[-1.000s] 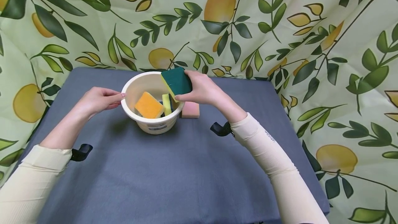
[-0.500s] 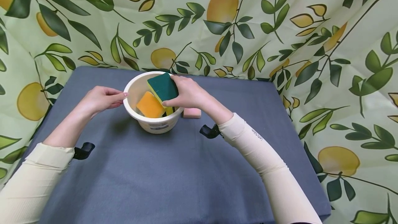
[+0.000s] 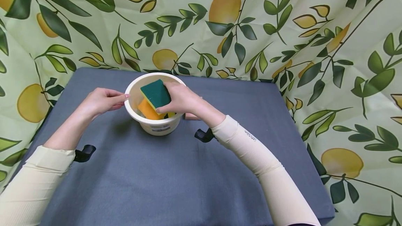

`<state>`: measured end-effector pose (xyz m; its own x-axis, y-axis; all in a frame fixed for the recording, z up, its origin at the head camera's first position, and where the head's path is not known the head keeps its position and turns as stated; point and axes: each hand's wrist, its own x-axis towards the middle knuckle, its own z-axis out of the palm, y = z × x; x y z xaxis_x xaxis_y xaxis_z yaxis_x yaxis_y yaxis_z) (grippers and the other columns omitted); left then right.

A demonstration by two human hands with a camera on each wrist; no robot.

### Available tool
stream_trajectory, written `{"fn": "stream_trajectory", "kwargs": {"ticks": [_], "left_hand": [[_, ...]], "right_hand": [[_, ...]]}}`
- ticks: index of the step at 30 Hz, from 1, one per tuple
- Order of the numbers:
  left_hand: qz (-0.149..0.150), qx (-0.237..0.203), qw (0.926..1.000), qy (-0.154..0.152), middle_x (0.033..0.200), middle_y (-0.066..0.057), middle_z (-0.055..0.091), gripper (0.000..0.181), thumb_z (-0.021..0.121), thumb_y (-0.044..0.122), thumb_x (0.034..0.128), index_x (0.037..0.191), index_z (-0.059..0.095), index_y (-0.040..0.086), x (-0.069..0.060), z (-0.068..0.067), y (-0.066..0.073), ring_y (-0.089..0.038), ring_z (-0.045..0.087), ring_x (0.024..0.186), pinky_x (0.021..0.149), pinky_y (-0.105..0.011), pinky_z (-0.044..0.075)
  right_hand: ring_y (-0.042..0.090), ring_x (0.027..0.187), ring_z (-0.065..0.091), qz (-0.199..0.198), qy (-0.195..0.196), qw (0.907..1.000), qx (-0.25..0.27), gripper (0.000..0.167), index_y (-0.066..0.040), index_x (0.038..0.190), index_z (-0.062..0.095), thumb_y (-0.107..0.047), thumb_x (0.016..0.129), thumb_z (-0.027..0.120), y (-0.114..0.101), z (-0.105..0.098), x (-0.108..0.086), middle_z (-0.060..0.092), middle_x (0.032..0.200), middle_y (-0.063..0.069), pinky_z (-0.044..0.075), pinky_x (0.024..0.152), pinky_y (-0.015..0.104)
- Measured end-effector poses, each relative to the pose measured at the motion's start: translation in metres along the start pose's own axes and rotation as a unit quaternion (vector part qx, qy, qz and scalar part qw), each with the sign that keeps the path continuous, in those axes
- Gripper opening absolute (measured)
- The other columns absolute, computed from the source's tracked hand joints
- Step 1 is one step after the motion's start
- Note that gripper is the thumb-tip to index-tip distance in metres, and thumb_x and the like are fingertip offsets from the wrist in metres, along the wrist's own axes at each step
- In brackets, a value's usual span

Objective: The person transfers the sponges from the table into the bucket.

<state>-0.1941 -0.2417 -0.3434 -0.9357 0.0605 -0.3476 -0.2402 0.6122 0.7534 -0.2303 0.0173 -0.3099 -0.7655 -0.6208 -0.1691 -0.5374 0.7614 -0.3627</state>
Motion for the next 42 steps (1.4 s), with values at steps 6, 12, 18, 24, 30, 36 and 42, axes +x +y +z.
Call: {"fn": "stream_trajectory", "kwargs": {"ticks": [6,12,18,24,30,36,42], "left_hand": [[0.006,-0.002,1.0000,0.000,0.124,-0.025,0.061,0.069,0.060,0.049,0.0937,0.132,0.054,-0.008,0.002,-0.001,-0.001,-0.015,0.066,0.094,0.083,-0.030,0.057],[0.009,-0.004,0.9999,-0.002,0.125,-0.025,0.060,0.069,0.060,0.049,0.0937,0.132,0.054,-0.009,0.003,0.001,-0.002,-0.009,0.065,0.090,0.080,-0.026,0.057],[0.009,0.001,1.0000,0.000,0.124,-0.026,0.061,0.070,0.060,0.050,0.0934,0.131,0.055,-0.009,0.003,0.001,-0.001,-0.010,0.065,0.090,0.083,-0.029,0.057],[0.010,-0.004,0.9999,-0.002,0.124,-0.025,0.061,0.072,0.061,0.050,0.0927,0.132,0.054,-0.010,0.003,0.001,-0.001,-0.005,0.065,0.086,0.082,-0.028,0.057],[0.007,-0.005,1.0000,-0.001,0.124,-0.025,0.061,0.074,0.061,0.052,0.0913,0.132,0.054,-0.009,0.003,0.000,-0.001,-0.007,0.066,0.088,0.083,-0.030,0.057],[0.000,0.005,1.0000,0.006,0.127,-0.026,0.059,0.076,0.061,0.055,0.0905,0.133,0.055,-0.008,0.003,0.000,0.000,-0.013,0.067,0.093,0.088,-0.037,0.055],[0.004,0.010,0.9999,0.001,0.127,-0.026,0.059,0.077,0.059,0.056,0.0908,0.133,0.054,-0.008,0.001,0.000,-0.002,-0.012,0.067,0.094,0.089,-0.038,0.054]], "right_hand": [[0.014,0.110,0.051,-0.012,-0.004,0.9999,-0.006,0.087,-0.002,0.146,0.036,-0.048,0.082,0.071,-0.003,0.006,0.003,0.053,0.133,0.005,0.045,0.093,0.023],[0.015,0.108,0.051,-0.015,-0.005,0.9998,-0.009,0.084,-0.002,0.144,0.038,-0.049,0.082,0.071,-0.004,0.011,0.006,0.054,0.130,0.006,0.045,0.091,0.025],[0.016,0.111,0.050,-0.016,0.000,0.9996,-0.023,0.087,-0.002,0.145,0.037,-0.050,0.081,0.071,-0.005,0.015,0.008,0.053,0.133,0.007,0.045,0.091,0.025],[0.016,0.113,0.049,-0.022,0.006,0.9993,-0.030,0.085,-0.004,0.143,0.040,-0.051,0.081,0.073,-0.005,0.017,0.007,0.053,0.133,0.006,0.043,0.094,0.025],[0.019,0.115,0.053,-0.025,0.013,0.9993,-0.026,0.083,-0.004,0.140,0.044,-0.055,0.080,0.072,-0.002,0.016,0.005,0.055,0.132,0.008,0.044,0.097,0.029],[0.018,0.114,0.054,-0.025,0.016,0.9995,-0.010,0.082,-0.005,0.141,0.043,-0.053,0.082,0.072,0.000,0.014,0.003,0.054,0.135,0.009,0.046,0.096,0.031],[0.019,0.119,0.052,-0.014,0.026,0.9996,0.002,0.084,-0.004,0.144,0.041,-0.052,0.083,0.072,0.003,0.011,0.000,0.052,0.138,0.011,0.045,0.099,0.032]]}}
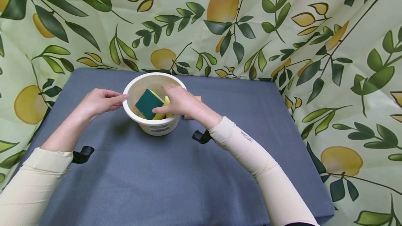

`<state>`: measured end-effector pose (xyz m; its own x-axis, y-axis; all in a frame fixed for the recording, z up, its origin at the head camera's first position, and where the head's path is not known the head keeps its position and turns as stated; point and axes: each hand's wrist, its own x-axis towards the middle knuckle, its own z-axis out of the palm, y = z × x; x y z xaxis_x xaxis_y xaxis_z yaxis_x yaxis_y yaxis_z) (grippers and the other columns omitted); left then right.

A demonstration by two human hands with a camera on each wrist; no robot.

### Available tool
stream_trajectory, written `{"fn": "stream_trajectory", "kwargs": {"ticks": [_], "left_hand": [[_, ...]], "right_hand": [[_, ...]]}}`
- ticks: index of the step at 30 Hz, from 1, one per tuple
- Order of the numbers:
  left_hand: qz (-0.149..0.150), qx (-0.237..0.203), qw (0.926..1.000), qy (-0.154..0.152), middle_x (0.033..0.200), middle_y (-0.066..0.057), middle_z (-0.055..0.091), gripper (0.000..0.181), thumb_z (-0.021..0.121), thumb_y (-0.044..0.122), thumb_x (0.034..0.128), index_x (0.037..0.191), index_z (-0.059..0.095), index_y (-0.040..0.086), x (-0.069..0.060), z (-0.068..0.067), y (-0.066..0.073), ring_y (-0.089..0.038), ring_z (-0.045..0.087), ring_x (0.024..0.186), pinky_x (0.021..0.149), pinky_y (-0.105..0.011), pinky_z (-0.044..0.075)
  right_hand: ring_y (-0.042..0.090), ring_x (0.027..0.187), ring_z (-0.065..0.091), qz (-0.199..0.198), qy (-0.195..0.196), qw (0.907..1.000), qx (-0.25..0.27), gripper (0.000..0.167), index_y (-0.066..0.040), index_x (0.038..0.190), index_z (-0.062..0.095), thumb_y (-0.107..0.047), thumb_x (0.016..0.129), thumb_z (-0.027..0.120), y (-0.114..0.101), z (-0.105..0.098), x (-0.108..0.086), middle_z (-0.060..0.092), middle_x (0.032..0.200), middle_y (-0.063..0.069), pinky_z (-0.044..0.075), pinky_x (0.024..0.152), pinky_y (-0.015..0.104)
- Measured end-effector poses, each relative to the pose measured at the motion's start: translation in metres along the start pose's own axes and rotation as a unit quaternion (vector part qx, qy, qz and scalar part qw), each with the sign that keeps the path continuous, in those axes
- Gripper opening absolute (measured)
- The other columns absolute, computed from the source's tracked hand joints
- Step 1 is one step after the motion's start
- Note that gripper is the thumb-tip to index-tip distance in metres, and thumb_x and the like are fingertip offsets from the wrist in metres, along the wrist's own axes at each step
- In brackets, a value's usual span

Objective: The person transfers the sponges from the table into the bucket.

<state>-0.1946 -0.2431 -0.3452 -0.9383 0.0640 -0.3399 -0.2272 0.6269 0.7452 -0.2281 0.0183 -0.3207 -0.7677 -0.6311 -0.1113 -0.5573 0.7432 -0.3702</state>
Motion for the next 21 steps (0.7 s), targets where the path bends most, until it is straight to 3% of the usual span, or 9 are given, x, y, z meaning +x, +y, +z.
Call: {"fn": "stream_trajectory", "kwargs": {"ticks": [8,15,21], "left_hand": [[-0.006,0.004,1.0000,-0.003,0.129,-0.026,0.058,0.078,0.058,0.059,0.0902,0.133,0.054,-0.006,-0.001,-0.001,0.000,-0.017,0.066,0.099,0.094,-0.044,0.050],[-0.001,0.005,1.0000,-0.002,0.129,-0.026,0.058,0.078,0.059,0.059,0.0900,0.133,0.055,-0.007,-0.001,0.000,0.000,-0.012,0.066,0.095,0.092,-0.040,0.051],[0.001,0.002,1.0000,-0.003,0.128,-0.026,0.059,0.077,0.059,0.057,0.0908,0.132,0.054,-0.008,0.000,-0.001,0.000,-0.007,0.066,0.090,0.087,-0.034,0.055]], "right_hand": [[0.021,0.125,0.049,0.027,0.001,0.9996,0.003,0.087,-0.006,0.148,0.037,-0.053,0.083,0.071,0.006,-0.005,-0.003,0.048,0.143,0.009,0.043,0.103,0.035],[0.020,0.116,0.052,0.007,0.032,0.9991,0.027,0.084,-0.006,0.146,0.039,-0.049,0.083,0.073,0.017,-0.011,-0.008,0.055,0.133,0.010,0.046,0.095,0.033],[0.022,0.112,0.054,0.017,0.066,0.9962,0.055,0.081,-0.002,0.143,0.043,-0.047,0.083,0.073,0.027,-0.021,-0.014,0.058,0.127,0.011,0.049,0.089,0.033]]}}
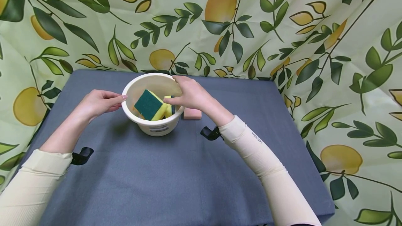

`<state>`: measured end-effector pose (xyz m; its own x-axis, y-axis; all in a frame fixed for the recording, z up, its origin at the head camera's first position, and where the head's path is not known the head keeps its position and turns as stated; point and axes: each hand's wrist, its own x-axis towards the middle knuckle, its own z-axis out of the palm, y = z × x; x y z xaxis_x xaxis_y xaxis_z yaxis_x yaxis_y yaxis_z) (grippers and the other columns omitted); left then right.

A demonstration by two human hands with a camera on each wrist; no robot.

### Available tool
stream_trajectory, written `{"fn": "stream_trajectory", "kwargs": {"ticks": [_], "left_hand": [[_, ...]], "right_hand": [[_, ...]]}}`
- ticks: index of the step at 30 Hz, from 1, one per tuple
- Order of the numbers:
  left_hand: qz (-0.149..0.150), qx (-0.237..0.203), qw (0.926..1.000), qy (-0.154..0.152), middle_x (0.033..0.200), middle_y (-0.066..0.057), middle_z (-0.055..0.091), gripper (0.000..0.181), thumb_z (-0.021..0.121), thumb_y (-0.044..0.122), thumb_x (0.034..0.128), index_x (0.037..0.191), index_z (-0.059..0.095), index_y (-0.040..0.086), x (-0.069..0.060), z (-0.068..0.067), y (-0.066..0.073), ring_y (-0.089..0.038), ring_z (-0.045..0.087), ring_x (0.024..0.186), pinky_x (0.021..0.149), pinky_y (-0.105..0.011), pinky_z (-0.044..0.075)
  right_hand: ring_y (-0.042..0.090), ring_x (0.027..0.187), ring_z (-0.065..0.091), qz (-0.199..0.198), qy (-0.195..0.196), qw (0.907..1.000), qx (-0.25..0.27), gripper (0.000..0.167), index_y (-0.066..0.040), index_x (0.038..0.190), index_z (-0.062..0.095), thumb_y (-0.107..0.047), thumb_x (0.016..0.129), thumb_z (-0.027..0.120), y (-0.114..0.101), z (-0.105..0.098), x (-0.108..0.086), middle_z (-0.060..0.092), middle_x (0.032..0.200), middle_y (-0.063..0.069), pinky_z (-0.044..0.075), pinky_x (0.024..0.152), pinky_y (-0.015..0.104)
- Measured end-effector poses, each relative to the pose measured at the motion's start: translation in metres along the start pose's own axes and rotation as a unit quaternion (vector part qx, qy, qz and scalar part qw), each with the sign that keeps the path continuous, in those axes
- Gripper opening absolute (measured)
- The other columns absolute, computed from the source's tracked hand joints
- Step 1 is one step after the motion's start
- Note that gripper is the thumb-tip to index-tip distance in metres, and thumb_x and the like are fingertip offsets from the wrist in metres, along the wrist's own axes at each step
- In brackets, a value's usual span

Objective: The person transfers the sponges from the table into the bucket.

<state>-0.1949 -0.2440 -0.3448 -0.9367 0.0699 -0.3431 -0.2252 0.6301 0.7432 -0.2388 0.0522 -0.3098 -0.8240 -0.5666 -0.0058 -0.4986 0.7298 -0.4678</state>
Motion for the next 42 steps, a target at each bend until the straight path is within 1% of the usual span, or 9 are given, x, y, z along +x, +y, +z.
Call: {"fn": "stream_trajectory", "kwargs": {"ticks": [3,7,13,19,24,29,35,42], "left_hand": [[0.000,0.000,1.0000,0.001,0.127,-0.025,0.059,0.076,0.059,0.056,0.0912,0.132,0.054,-0.008,0.000,0.000,0.000,-0.005,0.065,0.088,0.084,-0.031,0.057],[-0.002,0.001,1.0000,0.003,0.128,-0.026,0.058,0.077,0.059,0.057,0.0904,0.132,0.055,-0.008,-0.001,0.001,0.000,-0.006,0.065,0.089,0.086,-0.033,0.056],[-0.001,-0.001,1.0000,0.002,0.128,-0.026,0.058,0.078,0.060,0.058,0.0899,0.132,0.055,-0.007,-0.001,0.001,0.000,-0.008,0.066,0.091,0.088,-0.035,0.054],[-0.002,-0.004,1.0000,0.003,0.128,-0.026,0.059,0.077,0.060,0.056,0.0908,0.132,0.054,-0.008,-0.001,0.001,0.000,-0.008,0.066,0.091,0.089,-0.036,0.053],[0.000,-0.008,1.0000,0.003,0.127,-0.026,0.059,0.075,0.060,0.054,0.0917,0.132,0.054,-0.009,0.000,0.001,0.000,-0.005,0.066,0.089,0.087,-0.034,0.054],[0.000,-0.009,1.0000,-0.001,0.128,-0.026,0.059,0.075,0.060,0.053,0.0921,0.133,0.053,-0.009,0.001,0.000,-0.001,-0.004,0.065,0.088,0.087,-0.034,0.054],[0.002,-0.011,0.9999,0.000,0.126,-0.024,0.061,0.074,0.060,0.052,0.0925,0.133,0.053,-0.009,0.001,0.001,-0.001,-0.003,0.064,0.086,0.084,-0.031,0.056],[0.007,-0.010,0.9999,0.002,0.126,-0.026,0.060,0.073,0.059,0.052,0.0930,0.132,0.053,-0.010,0.001,0.001,-0.001,-0.003,0.064,0.086,0.084,-0.030,0.055]], "right_hand": [[0.023,0.116,0.053,0.016,0.009,0.9998,-0.003,0.082,-0.003,0.144,0.042,-0.048,0.083,0.073,0.004,-0.006,-0.003,0.055,0.131,0.011,0.049,0.092,0.034],[0.022,0.120,0.051,0.046,0.010,0.9987,-0.019,0.088,-0.004,0.148,0.036,-0.050,0.083,0.073,0.009,-0.012,-0.007,0.052,0.137,0.012,0.048,0.095,0.036],[0.023,0.122,0.051,0.066,0.029,0.9974,0.003,0.088,-0.005,0.149,0.035,-0.047,0.082,0.075,0.024,-0.017,-0.016,0.047,0.143,0.011,0.049,0.095,0.039],[0.022,0.120,0.051,0.087,0.046,0.9951,0.000,0.086,-0.007,0.148,0.037,-0.048,0.082,0.075,0.040,-0.019,-0.022,0.049,0.141,0.011,0.048,0.095,0.040],[0.023,0.125,0.050,0.119,0.054,0.9913,0.016,0.092,-0.008,0.151,0.032,-0.050,0.081,0.075,0.052,-0.018,-0.028,0.045,0.146,0.010,0.047,0.098,0.041],[0.025,0.127,0.048,0.144,0.058,0.9875,0.024,0.094,-0.008,0.152,0.030,-0.051,0.081,0.075,0.066,-0.013,-0.032,0.042,0.148,0.009,0.046,0.100,0.043],[0.027,0.127,0.049,0.157,0.065,0.9851,0.028,0.093,-0.005,0.150,0.032,-0.050,0.081,0.075,0.078,-0.010,-0.036,0.045,0.146,0.012,0.045,0.100,0.044],[0.030,0.125,0.049,0.167,0.069,0.9833,0.020,0.091,-0.001,0.148,0.035,-0.050,0.082,0.074,0.091,-0.004,-0.040,0.047,0.143,0.016,0.045,0.100,0.046]]}}
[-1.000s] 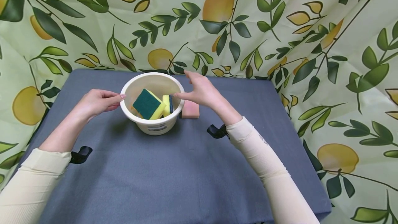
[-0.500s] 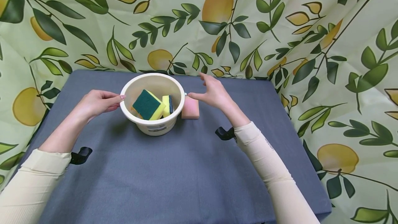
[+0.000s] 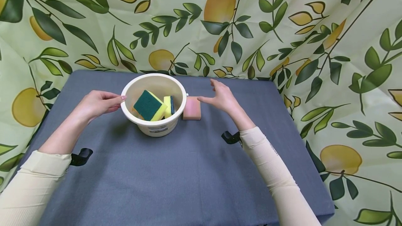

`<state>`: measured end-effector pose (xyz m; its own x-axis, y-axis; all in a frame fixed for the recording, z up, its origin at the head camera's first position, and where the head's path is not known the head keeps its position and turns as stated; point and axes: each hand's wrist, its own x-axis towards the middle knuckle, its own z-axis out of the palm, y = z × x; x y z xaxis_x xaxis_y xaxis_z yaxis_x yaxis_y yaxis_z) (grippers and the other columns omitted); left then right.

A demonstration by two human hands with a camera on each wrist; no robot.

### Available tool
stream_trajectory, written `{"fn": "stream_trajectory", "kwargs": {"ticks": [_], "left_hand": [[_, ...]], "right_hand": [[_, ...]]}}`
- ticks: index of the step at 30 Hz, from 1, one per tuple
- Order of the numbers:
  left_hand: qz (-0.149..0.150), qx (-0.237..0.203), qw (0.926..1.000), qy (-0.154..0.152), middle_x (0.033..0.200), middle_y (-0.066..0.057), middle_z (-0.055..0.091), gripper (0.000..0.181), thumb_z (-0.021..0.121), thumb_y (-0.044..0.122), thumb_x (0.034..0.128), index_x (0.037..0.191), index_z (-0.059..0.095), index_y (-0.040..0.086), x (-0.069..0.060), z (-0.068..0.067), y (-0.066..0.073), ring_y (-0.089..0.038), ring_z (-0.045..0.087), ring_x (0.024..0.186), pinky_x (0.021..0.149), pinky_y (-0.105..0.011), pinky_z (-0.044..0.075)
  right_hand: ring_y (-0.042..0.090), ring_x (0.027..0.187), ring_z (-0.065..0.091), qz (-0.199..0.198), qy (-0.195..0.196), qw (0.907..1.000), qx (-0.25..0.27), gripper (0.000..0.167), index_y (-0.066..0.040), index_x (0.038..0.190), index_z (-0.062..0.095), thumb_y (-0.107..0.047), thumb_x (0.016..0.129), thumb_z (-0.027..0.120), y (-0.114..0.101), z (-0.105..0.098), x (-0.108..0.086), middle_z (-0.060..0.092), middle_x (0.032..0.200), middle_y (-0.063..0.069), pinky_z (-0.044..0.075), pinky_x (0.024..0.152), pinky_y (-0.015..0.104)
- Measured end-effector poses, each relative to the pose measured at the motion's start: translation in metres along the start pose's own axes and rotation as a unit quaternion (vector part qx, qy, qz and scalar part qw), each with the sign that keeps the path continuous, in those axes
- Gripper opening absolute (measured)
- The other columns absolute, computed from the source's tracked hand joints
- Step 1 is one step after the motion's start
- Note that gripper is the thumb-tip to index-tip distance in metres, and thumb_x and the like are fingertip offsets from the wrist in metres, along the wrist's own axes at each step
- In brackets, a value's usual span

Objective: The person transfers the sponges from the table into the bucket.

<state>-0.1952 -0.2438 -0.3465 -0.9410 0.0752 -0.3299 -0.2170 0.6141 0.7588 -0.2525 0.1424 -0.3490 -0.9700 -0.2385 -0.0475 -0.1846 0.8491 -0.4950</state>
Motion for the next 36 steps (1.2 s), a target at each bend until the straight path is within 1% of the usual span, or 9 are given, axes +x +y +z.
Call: {"fn": "stream_trajectory", "kwargs": {"ticks": [5,10,15,19,24,32,36], "left_hand": [[-0.004,-0.001,1.0000,0.000,0.126,-0.026,0.060,0.075,0.060,0.053,0.0920,0.133,0.053,-0.010,0.000,-0.001,0.000,-0.004,0.065,0.087,0.084,-0.030,0.056],[-0.008,0.003,0.9999,0.005,0.128,-0.027,0.058,0.077,0.059,0.056,0.0911,0.133,0.054,-0.008,0.000,0.000,0.002,-0.008,0.066,0.091,0.087,-0.034,0.054],[-0.006,-0.001,1.0000,0.004,0.129,-0.027,0.057,0.077,0.060,0.056,0.0909,0.133,0.054,-0.008,0.000,0.000,0.001,-0.006,0.065,0.090,0.086,-0.031,0.055],[-0.006,-0.004,1.0000,0.002,0.129,-0.026,0.058,0.077,0.060,0.056,0.0906,0.133,0.054,-0.008,0.000,0.000,0.001,-0.004,0.065,0.088,0.084,-0.029,0.056],[-0.008,-0.004,1.0000,0.000,0.129,-0.027,0.058,0.077,0.060,0.055,0.0913,0.134,0.052,-0.009,0.000,0.000,0.000,-0.005,0.065,0.089,0.085,-0.030,0.056],[-0.004,-0.009,1.0000,-0.002,0.127,-0.027,0.059,0.076,0.060,0.053,0.0920,0.134,0.051,-0.010,0.000,-0.001,-0.001,-0.001,0.064,0.085,0.082,-0.027,0.056],[-0.003,-0.011,0.9999,0.000,0.128,-0.027,0.058,0.076,0.060,0.052,0.0921,0.133,0.052,-0.011,0.000,0.000,-0.001,0.000,0.064,0.084,0.080,-0.026,0.057]], "right_hand": [[0.031,0.124,0.050,0.009,-0.002,1.0000,-0.001,0.090,-0.001,0.147,0.036,-0.051,0.082,0.074,0.009,0.008,0.000,0.049,0.140,0.018,0.045,0.099,0.047],[0.031,0.122,0.051,0.015,-0.006,0.9999,0.003,0.089,0.001,0.145,0.038,-0.049,0.081,0.075,0.017,0.019,0.000,0.050,0.137,0.019,0.046,0.099,0.047],[0.032,0.122,0.051,0.017,-0.014,0.9998,0.001,0.091,0.003,0.145,0.037,-0.048,0.081,0.075,0.020,0.031,0.001,0.050,0.138,0.020,0.046,0.098,0.047],[0.032,0.122,0.051,0.018,-0.024,0.9996,-0.002,0.093,0.004,0.146,0.035,-0.048,0.081,0.075,0.022,0.040,0.001,0.049,0.140,0.020,0.046,0.099,0.047],[0.033,0.123,0.051,0.017,-0.032,0.9994,-0.003,0.093,0.006,0.146,0.035,-0.047,0.081,0.076,0.021,0.050,0.003,0.047,0.142,0.021,0.046,0.100,0.046],[0.036,0.135,0.040,0.020,-0.033,0.9992,-0.011,0.095,0.008,0.145,0.036,-0.047,0.080,0.077,0.019,0.071,0.002,0.042,0.146,0.025,0.036,0.110,0.045],[0.036,0.133,0.041,0.022,-0.026,0.9994,-0.002,0.096,0.007,0.146,0.035,-0.047,0.079,0.079,0.019,0.080,0.001,0.043,0.144,0.025,0.038,0.109,0.047]]}}
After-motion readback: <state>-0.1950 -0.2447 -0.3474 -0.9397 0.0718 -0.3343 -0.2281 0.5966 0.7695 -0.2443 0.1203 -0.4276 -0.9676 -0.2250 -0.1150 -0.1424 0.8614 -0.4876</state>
